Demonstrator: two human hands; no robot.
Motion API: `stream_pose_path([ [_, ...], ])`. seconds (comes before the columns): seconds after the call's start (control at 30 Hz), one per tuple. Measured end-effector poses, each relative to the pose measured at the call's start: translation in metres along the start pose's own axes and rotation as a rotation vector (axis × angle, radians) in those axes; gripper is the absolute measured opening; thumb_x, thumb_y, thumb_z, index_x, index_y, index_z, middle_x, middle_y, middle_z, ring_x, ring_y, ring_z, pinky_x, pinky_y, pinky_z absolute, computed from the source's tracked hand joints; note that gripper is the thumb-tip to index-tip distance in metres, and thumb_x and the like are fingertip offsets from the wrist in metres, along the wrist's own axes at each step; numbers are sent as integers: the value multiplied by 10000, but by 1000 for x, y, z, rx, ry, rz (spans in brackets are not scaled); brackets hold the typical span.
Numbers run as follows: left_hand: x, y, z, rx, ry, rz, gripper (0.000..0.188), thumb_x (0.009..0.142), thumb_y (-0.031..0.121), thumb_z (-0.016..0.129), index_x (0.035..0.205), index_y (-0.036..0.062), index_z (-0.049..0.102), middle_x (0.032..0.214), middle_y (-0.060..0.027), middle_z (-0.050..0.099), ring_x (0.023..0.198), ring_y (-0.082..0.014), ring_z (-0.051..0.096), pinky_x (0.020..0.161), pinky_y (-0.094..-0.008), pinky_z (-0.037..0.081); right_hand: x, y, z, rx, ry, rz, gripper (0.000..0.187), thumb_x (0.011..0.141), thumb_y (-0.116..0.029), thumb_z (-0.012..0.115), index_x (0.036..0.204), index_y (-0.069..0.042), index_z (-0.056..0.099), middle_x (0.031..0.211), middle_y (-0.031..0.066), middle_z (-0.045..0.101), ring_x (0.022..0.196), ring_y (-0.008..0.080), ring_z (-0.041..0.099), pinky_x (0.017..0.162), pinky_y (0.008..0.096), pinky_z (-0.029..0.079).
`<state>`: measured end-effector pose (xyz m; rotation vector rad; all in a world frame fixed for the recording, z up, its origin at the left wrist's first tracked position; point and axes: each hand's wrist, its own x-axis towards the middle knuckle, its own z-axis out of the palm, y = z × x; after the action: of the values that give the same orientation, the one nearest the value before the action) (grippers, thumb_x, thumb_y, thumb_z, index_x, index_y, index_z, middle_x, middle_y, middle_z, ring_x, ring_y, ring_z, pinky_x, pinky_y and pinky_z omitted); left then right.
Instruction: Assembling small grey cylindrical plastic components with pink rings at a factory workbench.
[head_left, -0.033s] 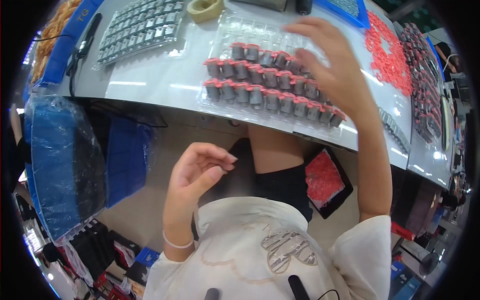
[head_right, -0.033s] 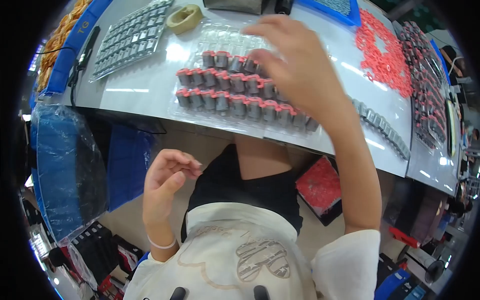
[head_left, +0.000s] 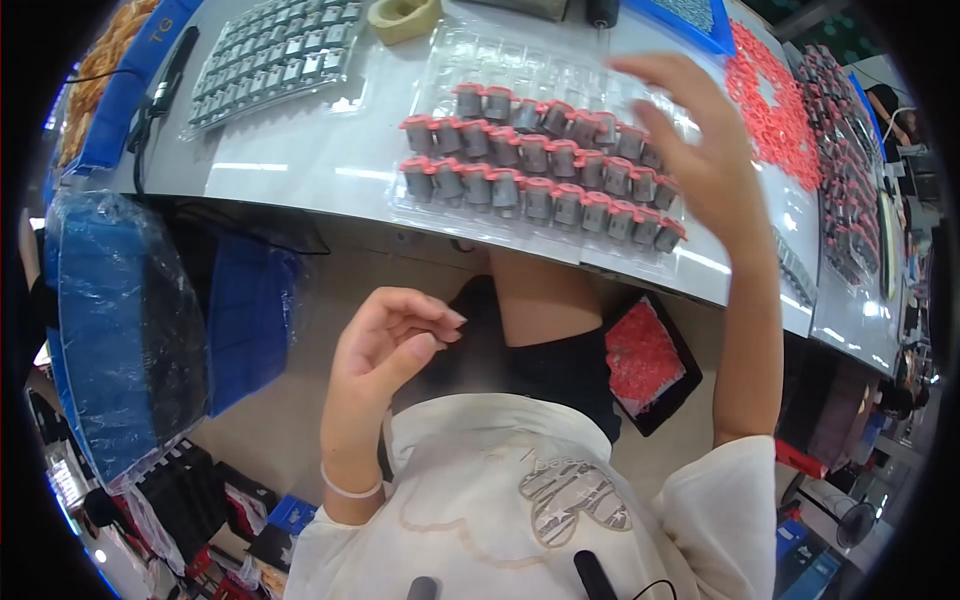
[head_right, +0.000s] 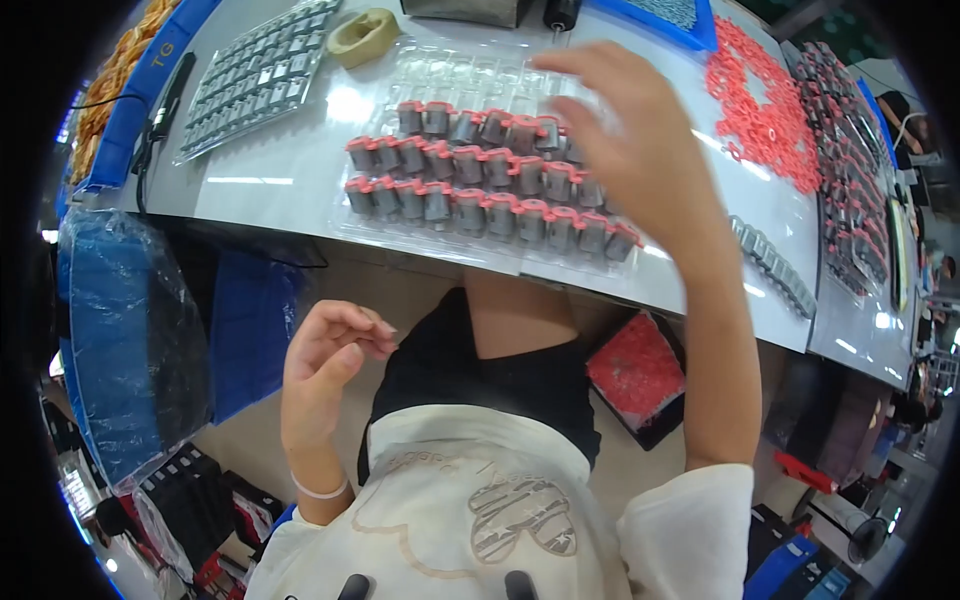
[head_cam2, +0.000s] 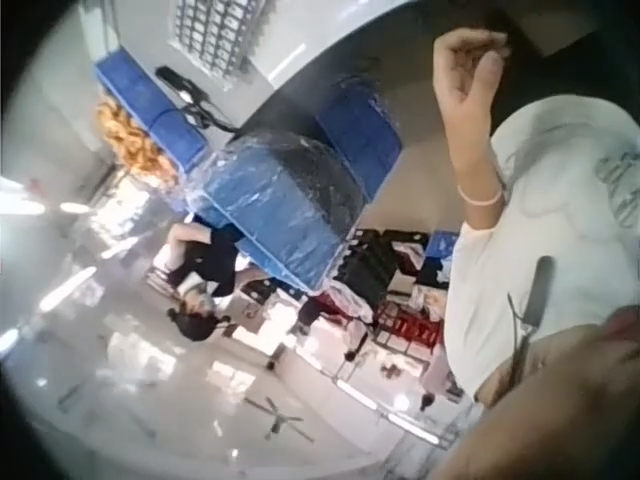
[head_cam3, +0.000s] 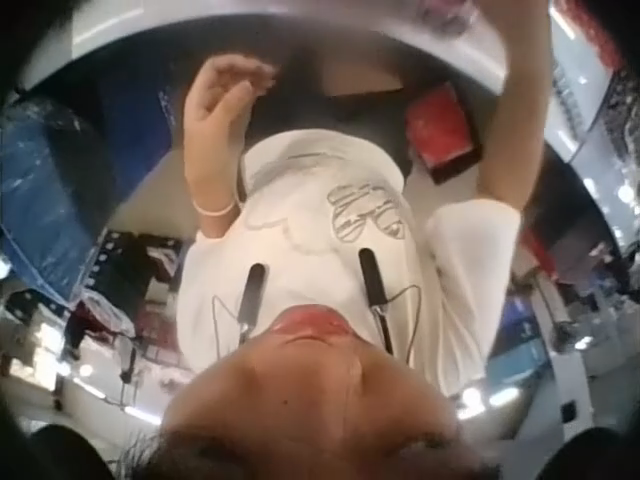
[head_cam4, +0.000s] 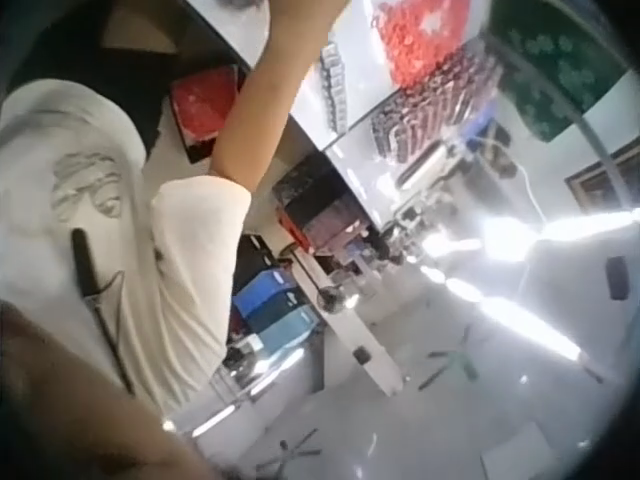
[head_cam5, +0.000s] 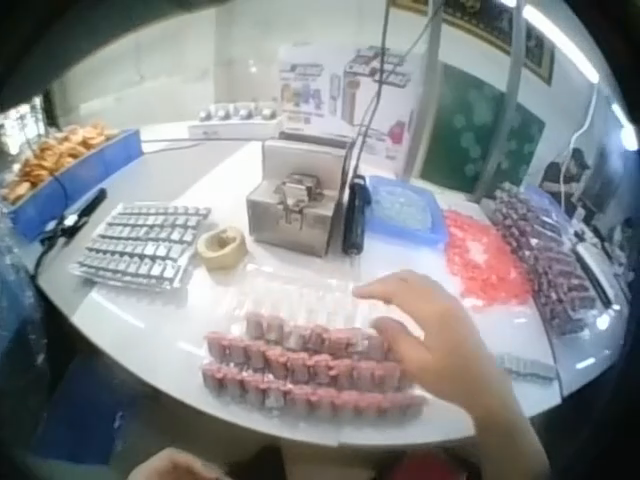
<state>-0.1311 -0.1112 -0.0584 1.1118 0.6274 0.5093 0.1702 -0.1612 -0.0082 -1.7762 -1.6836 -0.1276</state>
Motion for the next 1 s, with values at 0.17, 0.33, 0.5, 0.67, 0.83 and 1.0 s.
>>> stream_pose_path([
  [0.17,5,-8,2,-46,-164,-96,211,839,126,590,981,-11,516,777,-96,586,721,-159,584,666,-260,473,-75,38,-65,-35,-178,527,274,838,-76,532,1100,-22,588,1125,99,582,1053,237,538,903,313,398],
  [0.33,13,-1,37,-60,-268,-130,188,841,69,586,992,-24,522,808,-115,593,710,-139,581,634,-227,471,-99,32,-42,-222,-164,299,296,784,-27,542,1079,-32,571,1149,102,549,1078,287,486,905,337,377],
  [0.5,20,-5,68,90,-456,-106,161,864,24,553,1016,-14,513,858,-100,591,761,-133,582,682,-244,472,-103,26,-45,-152,-51,327,252,720,3,609,963,-22,546,998,104,578,939,282,520,839,346,394],
  [0.67,30,-1,98,94,-380,-25,256,874,37,551,1110,2,459,843,-78,579,820,-138,576,751,-263,448,-105,28,-40,-114,25,316,224,738,35,599,946,-13,532,892,108,587,838,261,551,753,325,429],
  [0.83,40,4,118,121,-416,17,293,869,53,570,1132,1,453,913,-87,582,872,-145,571,779,-269,447,-110,30,-39,54,160,345,200,776,44,587,958,-14,526,893,102,593,837,212,570,764,291,436],
  [1.0,53,-2,133,186,-315,175,397,849,96,626,1186,-17,449,1069,-121,569,1000,-171,557,873,-295,447,-108,-7,-45,411,234,359,281,741,75,618,986,-31,529,911,110,599,834,195,574,777,295,443],
])
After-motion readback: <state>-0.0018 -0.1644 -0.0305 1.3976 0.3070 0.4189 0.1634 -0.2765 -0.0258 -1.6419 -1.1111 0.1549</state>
